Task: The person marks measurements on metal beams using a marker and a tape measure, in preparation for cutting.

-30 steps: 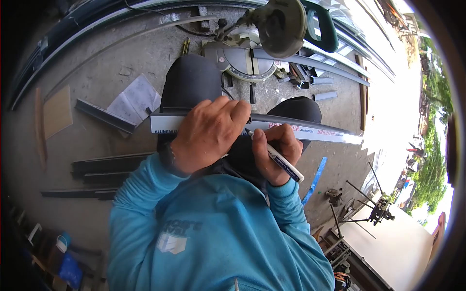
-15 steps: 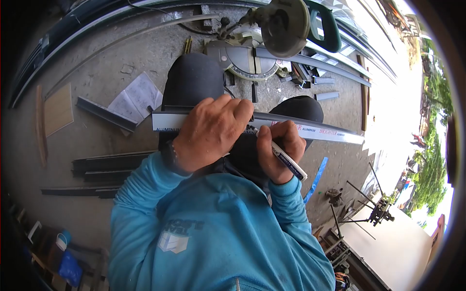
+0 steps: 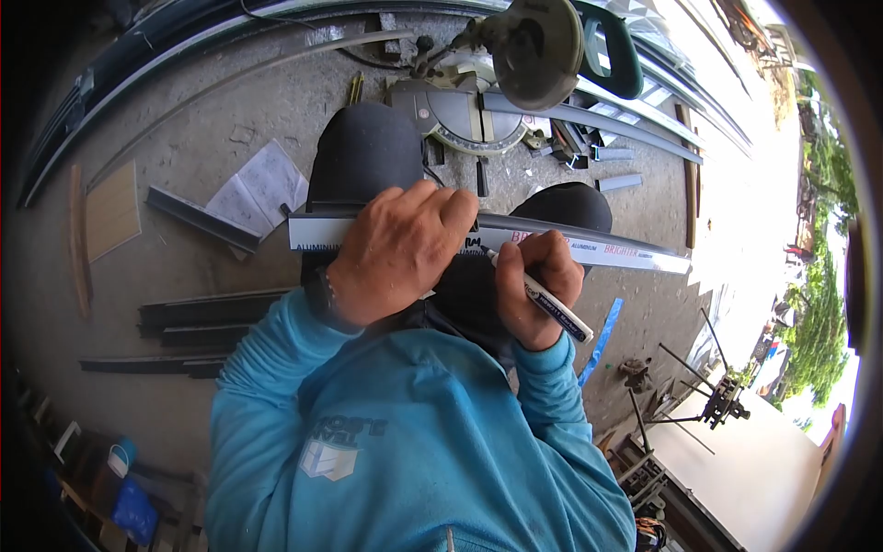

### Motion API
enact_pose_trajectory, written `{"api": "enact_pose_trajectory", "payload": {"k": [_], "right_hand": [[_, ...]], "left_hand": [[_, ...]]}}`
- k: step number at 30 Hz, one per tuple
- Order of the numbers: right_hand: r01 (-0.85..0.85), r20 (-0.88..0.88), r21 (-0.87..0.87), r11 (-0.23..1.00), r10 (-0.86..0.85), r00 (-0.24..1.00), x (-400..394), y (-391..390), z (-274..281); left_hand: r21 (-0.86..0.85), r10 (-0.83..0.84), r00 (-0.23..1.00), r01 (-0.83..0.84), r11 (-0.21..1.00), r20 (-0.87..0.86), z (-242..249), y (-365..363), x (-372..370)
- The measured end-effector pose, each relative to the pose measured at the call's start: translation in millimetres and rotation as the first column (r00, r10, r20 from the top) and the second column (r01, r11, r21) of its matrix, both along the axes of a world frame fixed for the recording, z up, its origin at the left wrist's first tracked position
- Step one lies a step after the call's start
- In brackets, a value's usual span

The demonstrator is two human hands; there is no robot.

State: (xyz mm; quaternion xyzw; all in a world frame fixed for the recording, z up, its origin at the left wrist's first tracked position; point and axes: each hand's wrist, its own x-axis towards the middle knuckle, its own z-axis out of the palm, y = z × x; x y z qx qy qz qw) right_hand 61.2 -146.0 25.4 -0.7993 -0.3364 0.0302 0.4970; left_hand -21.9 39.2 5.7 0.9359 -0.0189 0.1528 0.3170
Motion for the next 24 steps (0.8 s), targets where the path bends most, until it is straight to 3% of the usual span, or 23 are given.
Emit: {"api": "enact_pose_trajectory", "payload": {"k": [2, 6, 10, 13, 16, 19, 22, 24], "right_hand": [[0.066, -0.034, 0.060, 0.996, -0.064, 0.997, -2, -3, -4], [0.059, -0.003, -0.051, 0.997, -0.059, 0.998, -1, -5, -3], [0.080, -0.036, 0.031, 0.996, -0.079, 0.996, 2, -3, -5], [0.106, -0.030, -0.046, 0.993, -0.107, 0.994, -1, -3, -4], [0.024, -0.013, -0.029, 0.999, -0.024, 1.000, 1, -8, -4], [0.123, -0.094, 0.018, 0.992, -0.121, 0.988, 2, -12, -4], [0.229, -0.184, 0.210, 0.950, -0.192, 0.964, 16, -32, 9], [0.293, -0.158, 0.171, 0.941, -0.268, 0.950, 30, -48, 11]], "left_hand": [[0.008, 0.007, 1.000, -0.007, 1.000, -0.001, -2, 0, 1], [-0.004, 0.006, 1.000, -0.006, 1.000, -0.018, -1, -1, 0], [-0.009, 0.005, 1.000, -0.005, 1.000, 0.008, -1, 2, 1], [-0.011, -0.004, 1.000, 0.004, 1.000, 0.006, 0, 0, 0], [-0.009, -0.005, 1.000, 0.005, 1.000, -0.011, 1, 1, 0], [-0.008, -0.003, 1.000, 0.003, 1.000, -0.007, 1, 1, -1], [-0.022, 0.019, 1.000, -0.019, 1.000, 0.008, 1, 1, -1], [-0.038, 0.018, 0.999, -0.017, 0.999, 0.035, 2, 3, 0]]}}
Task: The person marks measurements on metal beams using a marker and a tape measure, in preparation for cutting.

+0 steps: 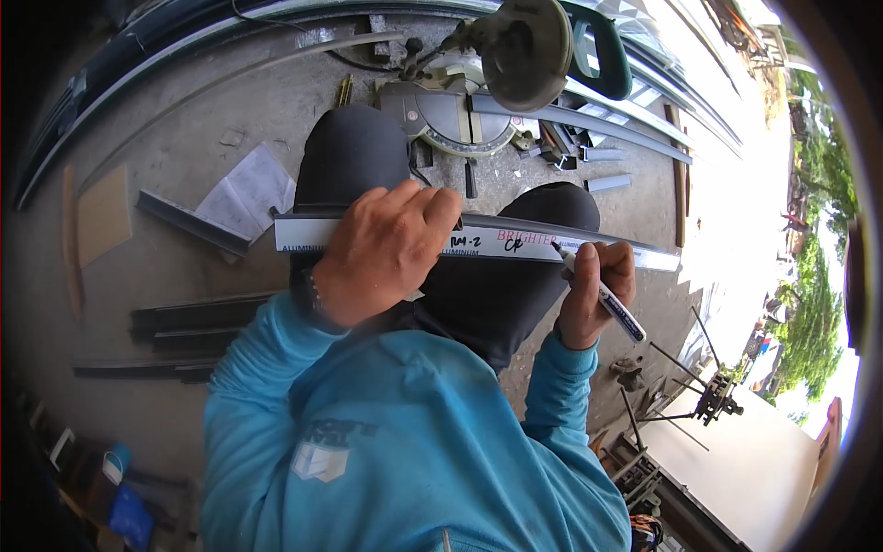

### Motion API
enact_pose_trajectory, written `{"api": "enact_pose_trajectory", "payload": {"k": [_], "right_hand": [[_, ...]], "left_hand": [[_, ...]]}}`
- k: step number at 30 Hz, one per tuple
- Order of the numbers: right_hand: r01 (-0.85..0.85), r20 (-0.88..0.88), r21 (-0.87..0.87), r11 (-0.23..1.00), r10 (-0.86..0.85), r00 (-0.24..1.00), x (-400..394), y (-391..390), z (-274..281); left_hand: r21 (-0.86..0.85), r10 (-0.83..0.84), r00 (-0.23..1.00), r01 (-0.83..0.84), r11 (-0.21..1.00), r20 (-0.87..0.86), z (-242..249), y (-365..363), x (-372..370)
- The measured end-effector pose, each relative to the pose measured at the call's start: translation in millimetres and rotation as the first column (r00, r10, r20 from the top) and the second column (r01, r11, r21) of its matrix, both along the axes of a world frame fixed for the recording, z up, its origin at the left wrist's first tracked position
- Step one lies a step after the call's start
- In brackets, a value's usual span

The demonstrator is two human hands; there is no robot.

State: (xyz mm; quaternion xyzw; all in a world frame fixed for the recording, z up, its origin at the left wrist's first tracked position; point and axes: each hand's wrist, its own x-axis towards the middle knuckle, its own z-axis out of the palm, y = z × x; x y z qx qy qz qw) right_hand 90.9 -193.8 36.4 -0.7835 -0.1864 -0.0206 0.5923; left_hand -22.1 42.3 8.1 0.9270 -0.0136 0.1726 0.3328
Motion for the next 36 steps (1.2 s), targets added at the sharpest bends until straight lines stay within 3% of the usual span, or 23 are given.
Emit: {"api": "enact_pose_trajectory", "payload": {"k": [1, 4, 8, 16, 20, 21, 24, 26, 30, 36], "right_hand": [[0.016, 0.030, -0.081, 0.997, -0.013, 0.999, 8, -8, -2], [-0.055, -0.007, -0.108, 0.993, 0.055, 0.998, 17, -23, -5], [-0.105, -0.076, -0.057, 0.993, 0.100, 0.992, 17, -20, -13], [-0.052, -0.049, -0.066, 0.996, 0.049, 0.998, 15, -24, -6], [-0.074, -0.061, -0.079, 0.994, 0.069, 0.996, 23, -26, -21], [-0.068, -0.089, -0.012, 0.998, 0.067, 0.994, 26, -28, -25], [0.036, -0.101, 0.031, 0.999, -0.033, 0.994, 28, -28, -29], [0.114, -0.106, 0.006, 0.994, -0.112, 0.988, 23, -18, -21], [0.147, -0.059, -0.084, 0.986, -0.152, 0.987, 24, -22, -22], [0.084, -0.085, -0.026, 0.996, -0.085, 0.993, 20, -23, -17]], "left_hand": [[0.006, 0.000, 1.000, 0.000, 1.000, 0.000, 0, 1, 1], [0.010, 0.006, 1.000, -0.006, 1.000, 0.005, 0, -1, 3], [0.017, 0.009, 1.000, -0.008, 1.000, -0.002, 2, -2, 3], [0.055, -0.013, 0.998, 0.017, 0.998, -0.066, 9, 11, -3], [0.081, 0.002, 1.000, -0.002, 0.997, 0.001, -4, 9, -1], [0.097, 0.008, 1.000, -0.008, 0.995, -0.001, -4, 8, -1], [0.242, 0.055, 0.996, -0.036, 0.970, -0.073, -1, -4, 1], [0.310, 0.058, 0.998, -0.054, 0.949, -0.004, -3, -14, 9], [0.261, 0.015, 0.999, -0.027, 0.965, 0.047, -12, -17, 14], [0.268, 0.026, 0.997, -0.043, 0.963, 0.068, -7, 1, 5]]}}
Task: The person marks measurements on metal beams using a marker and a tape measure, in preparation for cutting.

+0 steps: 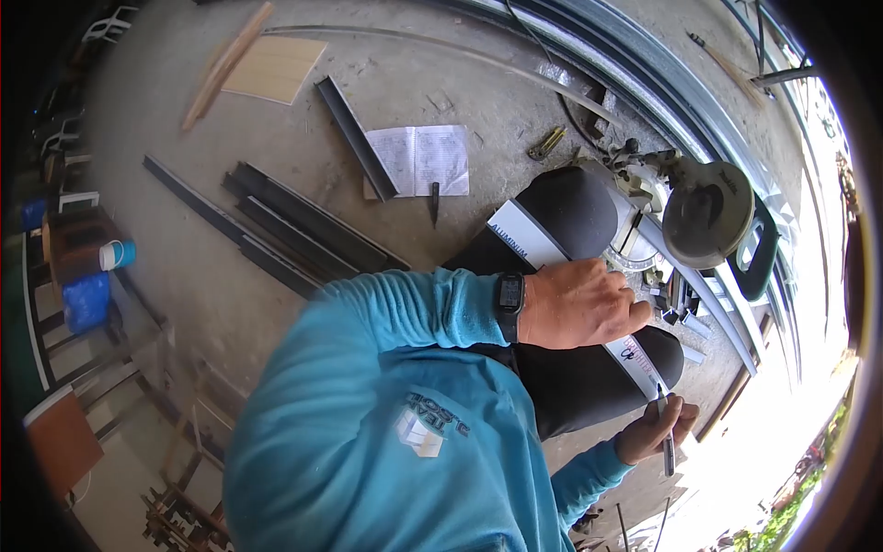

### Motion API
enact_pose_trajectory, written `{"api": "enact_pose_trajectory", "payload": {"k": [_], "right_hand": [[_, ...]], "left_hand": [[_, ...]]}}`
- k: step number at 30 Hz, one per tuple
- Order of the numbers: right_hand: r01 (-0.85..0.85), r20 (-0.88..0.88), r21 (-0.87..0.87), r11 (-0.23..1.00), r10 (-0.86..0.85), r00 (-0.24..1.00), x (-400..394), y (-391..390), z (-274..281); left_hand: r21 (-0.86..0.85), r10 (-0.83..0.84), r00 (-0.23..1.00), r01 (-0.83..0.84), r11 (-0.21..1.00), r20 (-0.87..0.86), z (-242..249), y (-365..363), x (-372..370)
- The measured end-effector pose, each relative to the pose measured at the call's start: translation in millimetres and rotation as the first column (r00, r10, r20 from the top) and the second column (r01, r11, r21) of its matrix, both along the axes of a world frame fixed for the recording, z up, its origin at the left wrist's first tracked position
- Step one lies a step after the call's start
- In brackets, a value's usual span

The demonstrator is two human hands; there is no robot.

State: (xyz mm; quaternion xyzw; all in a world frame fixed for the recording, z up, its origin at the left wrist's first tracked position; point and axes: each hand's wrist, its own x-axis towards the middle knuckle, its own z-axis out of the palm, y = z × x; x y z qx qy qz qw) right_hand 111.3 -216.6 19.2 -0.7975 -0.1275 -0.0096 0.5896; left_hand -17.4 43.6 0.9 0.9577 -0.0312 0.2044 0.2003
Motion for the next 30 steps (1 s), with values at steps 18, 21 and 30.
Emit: {"api": "enact_pose_trajectory", "payload": {"k": [18, 21, 30], "right_hand": [[-0.217, 0.103, -0.237, 0.947, 0.246, 0.964, -6, 6, 1], [-0.229, 0.121, -0.239, 0.944, 0.262, 0.957, -4, 3, 0], [-0.217, 0.089, -0.236, 0.947, 0.244, 0.966, -8, 7, 4]], "left_hand": [[-0.233, -0.077, 0.990, 0.047, 0.971, -0.121, 10, -2, 5], [-0.217, -0.072, 0.990, 0.043, 0.975, -0.124, 11, -2, 4], [-0.222, -0.085, 0.992, 0.063, 0.973, -0.092, 6, -2, 4]]}}
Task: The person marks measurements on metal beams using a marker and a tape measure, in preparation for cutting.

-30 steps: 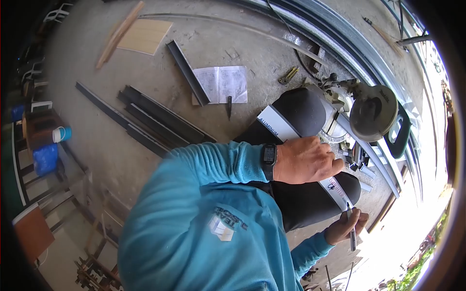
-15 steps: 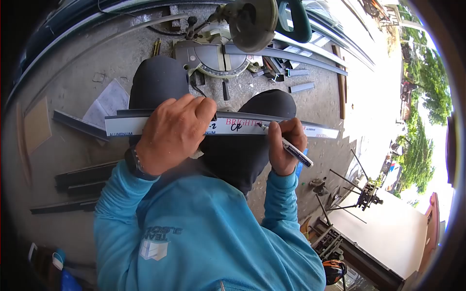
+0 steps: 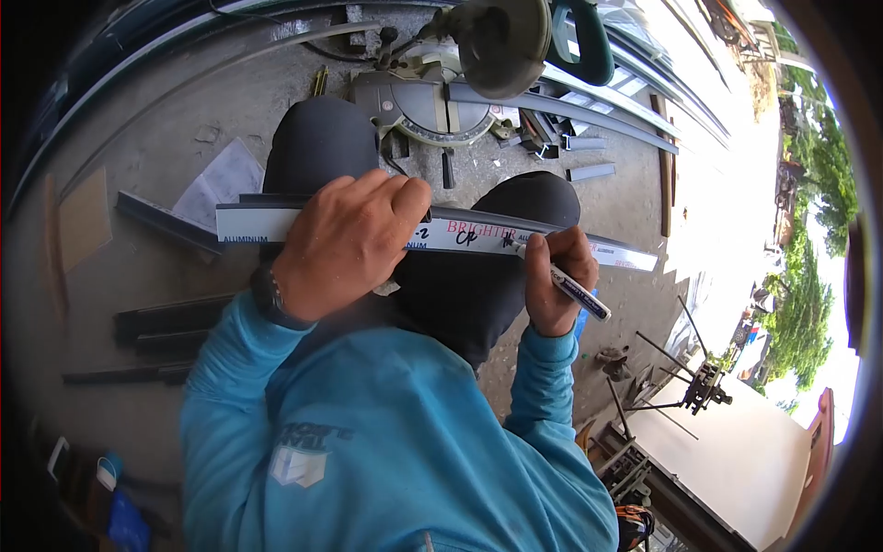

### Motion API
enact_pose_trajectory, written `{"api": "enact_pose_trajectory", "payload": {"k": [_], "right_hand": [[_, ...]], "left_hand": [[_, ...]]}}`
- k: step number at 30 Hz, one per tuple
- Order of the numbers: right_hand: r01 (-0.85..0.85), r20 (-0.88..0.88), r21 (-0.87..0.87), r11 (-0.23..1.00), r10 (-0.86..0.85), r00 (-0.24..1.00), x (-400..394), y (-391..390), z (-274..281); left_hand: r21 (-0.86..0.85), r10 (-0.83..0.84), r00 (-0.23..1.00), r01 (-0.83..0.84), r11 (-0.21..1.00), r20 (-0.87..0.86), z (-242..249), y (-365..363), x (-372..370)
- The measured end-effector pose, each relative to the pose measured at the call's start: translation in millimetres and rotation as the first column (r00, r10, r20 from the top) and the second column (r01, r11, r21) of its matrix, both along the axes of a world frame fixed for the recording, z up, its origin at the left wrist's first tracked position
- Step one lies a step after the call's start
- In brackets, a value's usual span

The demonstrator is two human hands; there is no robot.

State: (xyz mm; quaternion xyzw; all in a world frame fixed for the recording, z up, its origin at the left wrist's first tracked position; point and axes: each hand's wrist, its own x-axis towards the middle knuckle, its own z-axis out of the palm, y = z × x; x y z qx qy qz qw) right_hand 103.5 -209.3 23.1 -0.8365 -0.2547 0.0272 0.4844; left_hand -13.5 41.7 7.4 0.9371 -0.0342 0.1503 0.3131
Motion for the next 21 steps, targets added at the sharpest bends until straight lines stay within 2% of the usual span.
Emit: {"api": "enact_pose_trajectory", "payload": {"k": [2, 6, 9, 10, 11, 12, 14, 16, 20, 21], "right_hand": [[0.016, 0.021, 0.059, 0.998, -0.017, 1.000, 3, -2, -4], [-0.056, 0.049, -0.062, 0.996, 0.059, 0.997, -2, 3, 7], [0.012, 0.006, 0.078, 0.997, -0.013, 1.000, 3, -11, -5], [0.031, -0.019, 0.126, 0.992, -0.029, 0.999, 3, -16, -5], [0.081, -0.039, 0.108, 0.991, -0.077, 0.996, 6, -23, -5], [0.138, -0.050, 0.076, 0.988, -0.134, 0.990, 6, -27, -4], [0.181, -0.065, 0.063, 0.981, -0.177, 0.982, 3, -20, 1], [0.133, -0.032, 0.033, 0.991, -0.131, 0.991, 3, -16, 0], [0.063, 0.090, -0.012, 0.998, -0.061, 0.994, 9, -21, -7], [0.056, 0.059, -0.041, 0.998, -0.053, 0.997, 15, -31, -10]], "left_hand": [[0.006, 0.002, 1.000, -0.002, 1.000, 0.012, 0, 1, -1], [0.007, 0.021, 0.999, -0.021, 1.000, 0.049, -2, -1, -2], [0.039, 0.026, 0.997, -0.029, 0.999, 0.070, -7, 1, -3], [0.109, 0.077, 0.985, -0.095, 0.989, 0.157, -12, -2, -4], [0.119, 0.046, 0.995, -0.057, 0.991, 0.093, -7, 1, -6], [0.146, 0.080, 0.984, -0.104, 0.984, 0.160, -9, 0, -8], [0.214, 0.082, 0.984, -0.115, 0.970, 0.157, -13, -1, -7], [0.254, 0.077, 0.990, -0.104, 0.962, 0.115, -13, -2, -8], [0.218, 0.090, 0.985, -0.122, 0.968, 0.150, -15, -2, -8], [0.204, 0.089, 0.985, -0.119, 0.972, 0.149, -14, -2, -9]]}}
